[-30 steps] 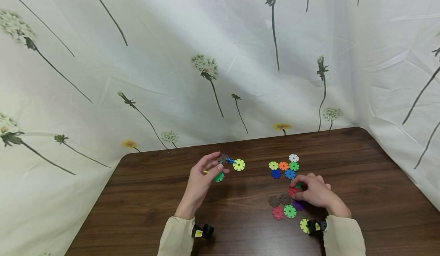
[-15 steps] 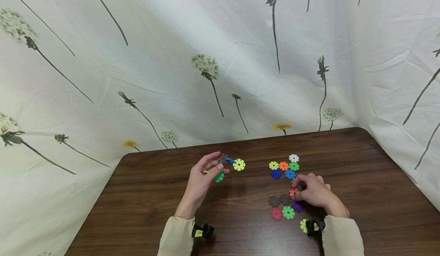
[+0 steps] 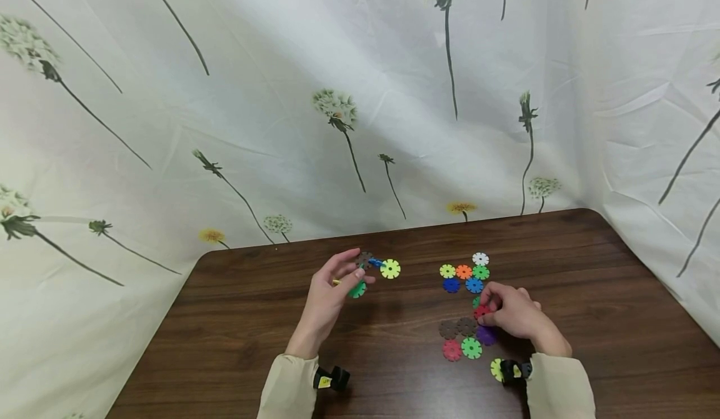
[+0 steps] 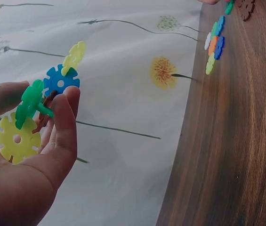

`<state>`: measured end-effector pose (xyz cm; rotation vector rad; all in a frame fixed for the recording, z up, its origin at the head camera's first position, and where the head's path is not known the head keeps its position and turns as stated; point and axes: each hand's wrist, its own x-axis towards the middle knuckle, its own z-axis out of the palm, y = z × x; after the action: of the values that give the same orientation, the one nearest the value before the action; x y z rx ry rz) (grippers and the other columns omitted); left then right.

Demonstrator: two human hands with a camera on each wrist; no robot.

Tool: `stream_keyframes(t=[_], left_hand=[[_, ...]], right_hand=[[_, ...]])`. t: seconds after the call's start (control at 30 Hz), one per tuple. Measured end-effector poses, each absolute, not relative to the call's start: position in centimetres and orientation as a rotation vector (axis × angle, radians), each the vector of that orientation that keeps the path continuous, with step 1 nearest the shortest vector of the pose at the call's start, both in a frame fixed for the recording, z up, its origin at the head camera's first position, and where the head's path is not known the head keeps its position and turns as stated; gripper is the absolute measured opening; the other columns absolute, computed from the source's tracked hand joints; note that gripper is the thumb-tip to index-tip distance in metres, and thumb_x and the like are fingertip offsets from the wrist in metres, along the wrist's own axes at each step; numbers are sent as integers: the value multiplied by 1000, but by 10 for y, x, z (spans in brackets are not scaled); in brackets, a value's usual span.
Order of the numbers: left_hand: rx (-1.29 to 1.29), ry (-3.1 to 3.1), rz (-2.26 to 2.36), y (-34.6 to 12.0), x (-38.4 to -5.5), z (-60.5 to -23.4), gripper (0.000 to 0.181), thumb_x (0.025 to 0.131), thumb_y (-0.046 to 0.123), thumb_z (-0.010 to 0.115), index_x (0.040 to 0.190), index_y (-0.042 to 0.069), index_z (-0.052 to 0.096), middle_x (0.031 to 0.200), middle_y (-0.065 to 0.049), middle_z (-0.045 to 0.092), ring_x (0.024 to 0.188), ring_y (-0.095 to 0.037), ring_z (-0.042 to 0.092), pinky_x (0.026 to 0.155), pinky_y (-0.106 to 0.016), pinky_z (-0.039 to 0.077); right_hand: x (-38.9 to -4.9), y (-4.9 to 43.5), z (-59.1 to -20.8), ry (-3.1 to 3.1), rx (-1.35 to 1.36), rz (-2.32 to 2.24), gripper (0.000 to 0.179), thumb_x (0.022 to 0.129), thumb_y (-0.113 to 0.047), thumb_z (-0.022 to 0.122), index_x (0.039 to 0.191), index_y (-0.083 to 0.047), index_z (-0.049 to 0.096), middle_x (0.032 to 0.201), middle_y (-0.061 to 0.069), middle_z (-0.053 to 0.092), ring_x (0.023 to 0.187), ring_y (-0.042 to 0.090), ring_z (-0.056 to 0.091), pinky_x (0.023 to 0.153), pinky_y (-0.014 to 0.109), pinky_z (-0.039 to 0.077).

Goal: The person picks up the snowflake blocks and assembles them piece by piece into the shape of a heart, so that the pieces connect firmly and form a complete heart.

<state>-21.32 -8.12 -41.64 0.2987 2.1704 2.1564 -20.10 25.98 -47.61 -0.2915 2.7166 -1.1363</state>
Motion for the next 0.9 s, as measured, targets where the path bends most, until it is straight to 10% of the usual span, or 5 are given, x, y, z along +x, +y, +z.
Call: stream_keyframes(t=[0.9], left_hand=[[342,2167,2154,-82,-213,-417,39,94,19,62,133,20,55,115,-24,58,99,-28,71,70,-21,54]], right_hand=[[-201,267,-469,2757,-177,-1335,23,99,-25,54,103,-2,52,91,7,71,81,14,61,68,23,48]])
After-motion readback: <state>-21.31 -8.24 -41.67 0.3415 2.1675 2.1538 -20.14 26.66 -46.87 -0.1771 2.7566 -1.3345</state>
